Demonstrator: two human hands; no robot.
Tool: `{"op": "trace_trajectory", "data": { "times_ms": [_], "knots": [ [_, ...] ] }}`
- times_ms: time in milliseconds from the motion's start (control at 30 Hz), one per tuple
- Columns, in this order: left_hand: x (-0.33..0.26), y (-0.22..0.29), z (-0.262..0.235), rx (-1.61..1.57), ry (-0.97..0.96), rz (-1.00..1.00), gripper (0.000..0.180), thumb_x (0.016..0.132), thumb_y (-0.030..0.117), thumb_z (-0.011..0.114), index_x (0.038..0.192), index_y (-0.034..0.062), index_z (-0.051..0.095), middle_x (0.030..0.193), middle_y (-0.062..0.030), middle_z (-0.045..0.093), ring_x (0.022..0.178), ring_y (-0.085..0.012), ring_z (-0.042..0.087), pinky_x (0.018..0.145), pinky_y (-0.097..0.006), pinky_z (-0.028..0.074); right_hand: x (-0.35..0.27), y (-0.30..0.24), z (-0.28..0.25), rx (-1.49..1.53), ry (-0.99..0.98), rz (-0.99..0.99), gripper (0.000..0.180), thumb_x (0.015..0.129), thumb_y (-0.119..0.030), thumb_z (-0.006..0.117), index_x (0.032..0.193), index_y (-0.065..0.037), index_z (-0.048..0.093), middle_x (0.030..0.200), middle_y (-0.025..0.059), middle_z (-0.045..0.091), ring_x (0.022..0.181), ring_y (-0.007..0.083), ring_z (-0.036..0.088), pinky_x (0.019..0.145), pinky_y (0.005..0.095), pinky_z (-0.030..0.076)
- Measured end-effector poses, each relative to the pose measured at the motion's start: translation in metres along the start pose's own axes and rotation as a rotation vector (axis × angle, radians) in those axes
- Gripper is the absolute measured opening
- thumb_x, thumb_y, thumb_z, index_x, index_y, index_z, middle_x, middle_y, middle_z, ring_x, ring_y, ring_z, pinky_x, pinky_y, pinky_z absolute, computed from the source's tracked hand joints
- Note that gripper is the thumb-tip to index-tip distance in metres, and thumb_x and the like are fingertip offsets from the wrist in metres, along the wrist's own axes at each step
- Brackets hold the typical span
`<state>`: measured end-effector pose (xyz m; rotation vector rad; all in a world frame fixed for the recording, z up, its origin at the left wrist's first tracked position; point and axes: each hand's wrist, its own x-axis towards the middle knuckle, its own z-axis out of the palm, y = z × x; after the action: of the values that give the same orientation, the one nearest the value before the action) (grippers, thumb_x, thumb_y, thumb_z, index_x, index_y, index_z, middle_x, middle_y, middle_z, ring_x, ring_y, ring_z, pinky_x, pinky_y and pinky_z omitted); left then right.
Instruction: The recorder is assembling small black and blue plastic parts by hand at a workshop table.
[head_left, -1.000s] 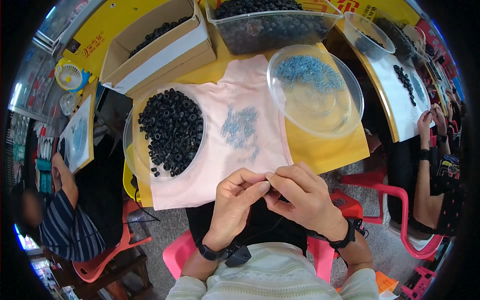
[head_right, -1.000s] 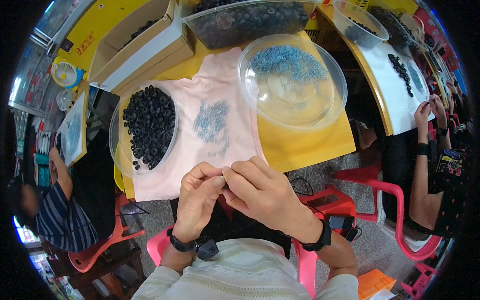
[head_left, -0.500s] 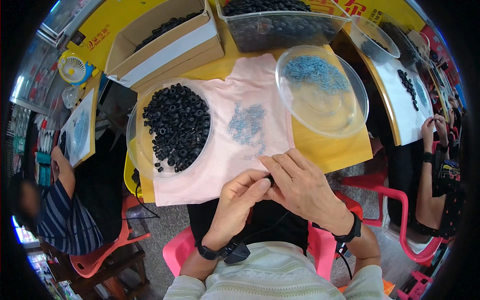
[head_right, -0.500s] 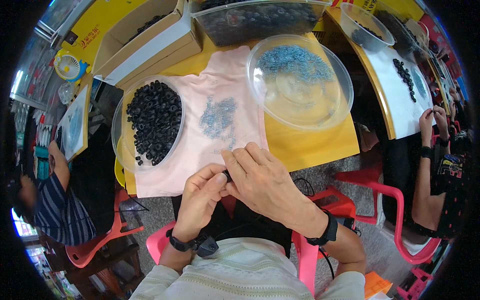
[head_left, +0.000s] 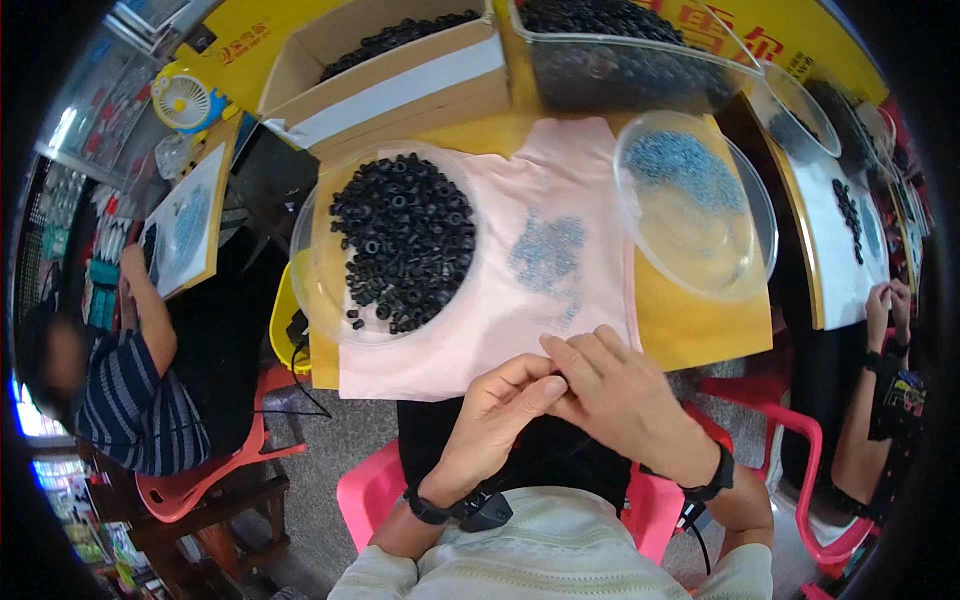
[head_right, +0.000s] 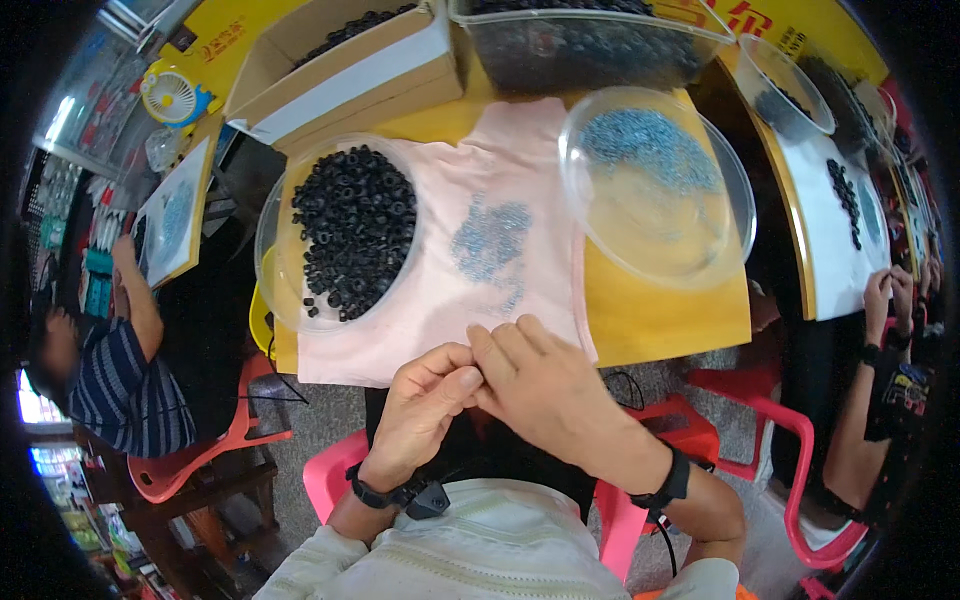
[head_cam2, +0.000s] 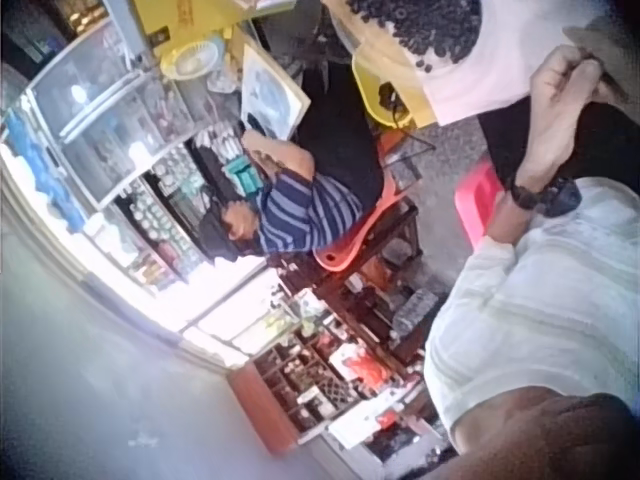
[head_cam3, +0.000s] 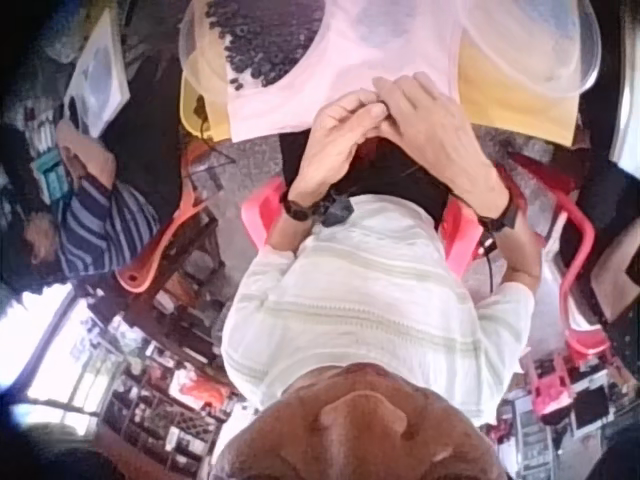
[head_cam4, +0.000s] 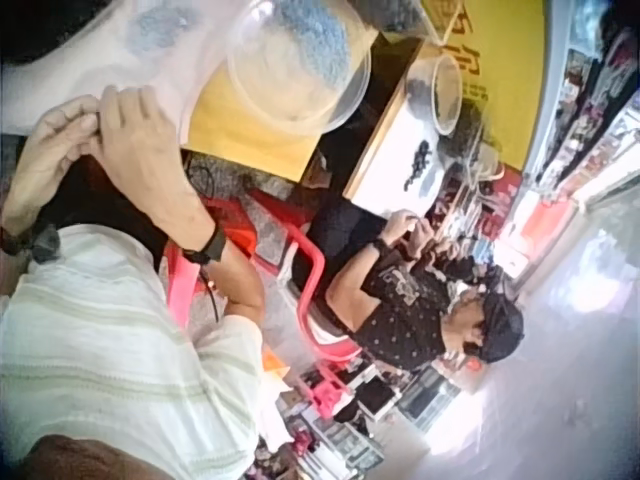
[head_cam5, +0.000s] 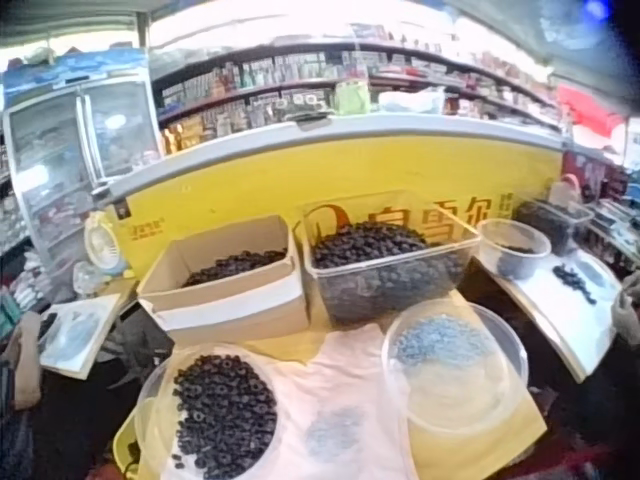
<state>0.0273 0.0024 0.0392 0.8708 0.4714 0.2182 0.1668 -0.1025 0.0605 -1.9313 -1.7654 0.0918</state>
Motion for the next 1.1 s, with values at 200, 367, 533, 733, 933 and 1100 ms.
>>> {"op": "trace_trajectory", "data": {
  "times_ms": [200,367,533,733,933,1100],
  "knots": [
    [-0.001,0.052,-0.029,0.35,0.201,0.389,0.02,0.098,0.004,0.056,0.115,-0.0043,0.061,0.11,-0.0134,0.069,0.098,-0.0176,0.067,0.084,-0.03,0.054,0.071,0.047,-0.067,-0.089,0.279,0.059,0.027,0.082,-0.022,0.072,0.104,-0.008,0.065,0.091,0.0091,0.062,0.082,0.0262,0.06,0.068,0.0363,0.049],
    [-0.01,0.085,-0.074,0.762,0.611,0.437,0.018,0.094,0.006,0.062,0.11,-0.0002,0.068,0.102,-0.0105,0.071,0.088,-0.0151,0.067,0.079,-0.027,0.052,0.16,0.148,-0.132,-0.268,0.46,0.313,0.033,0.101,-0.029,0.049,0.12,-0.007,0.064,0.103,0.0107,0.068,0.094,0.0222,0.064,0.081,0.0297,0.048],
    [0.002,0.098,-0.079,1.224,0.491,0.458,0.024,0.088,0.004,0.066,0.112,0.0028,0.069,0.101,-0.0116,0.067,0.089,-0.0241,0.063,0.08,-0.032,0.049,0.167,0.274,-0.147,-1.108,0.136,0.074,0.048,0.094,-0.01,0.051,0.141,-0.018,0.045,0.124,0.0117,0.06,0.108,0.0307,0.06,0.095,0.044,0.042],
    [0.021,0.083,-0.085,1.477,0.42,0.451,0.028,0.082,0.005,0.068,0.109,0.0022,0.069,0.1,-0.0126,0.061,0.094,-0.0316,0.056,0.083,-0.039,0.046,0.151,0.186,-0.113,-0.541,0.405,0.023,0.043,0.09,-0.005,0.059,0.132,-0.014,0.059,0.122,0.0116,0.062,0.113,0.0235,0.059,0.092,0.0356,0.045],
    [0.027,0.081,-0.082,1.461,0.386,0.445,0.026,0.08,0.002,0.069,0.106,0.002,0.07,0.099,-0.0124,0.064,0.094,-0.0296,0.057,0.08,-0.037,0.047,0.056,0.051,-0.031,0.059,0.043,0.179,0.02,0.076,-0.009,0.074,0.094,-0.008,0.067,0.088,0.0098,0.061,0.083,0.0303,0.062,0.069,0.0381,0.051],
    [0.026,0.08,-0.079,1.437,0.434,0.572,0.028,0.079,0.001,0.07,0.107,0.0031,0.069,0.098,-0.011,0.066,0.095,-0.0295,0.058,0.082,-0.037,0.046,0.03,0.03,0.014,-0.098,-0.036,0.108,0.013,0.077,-0.007,0.068,0.086,-0.005,0.059,0.088,0.0069,0.053,0.087,0.0247,0.056,0.067,0.035,0.05]
  ]
}}
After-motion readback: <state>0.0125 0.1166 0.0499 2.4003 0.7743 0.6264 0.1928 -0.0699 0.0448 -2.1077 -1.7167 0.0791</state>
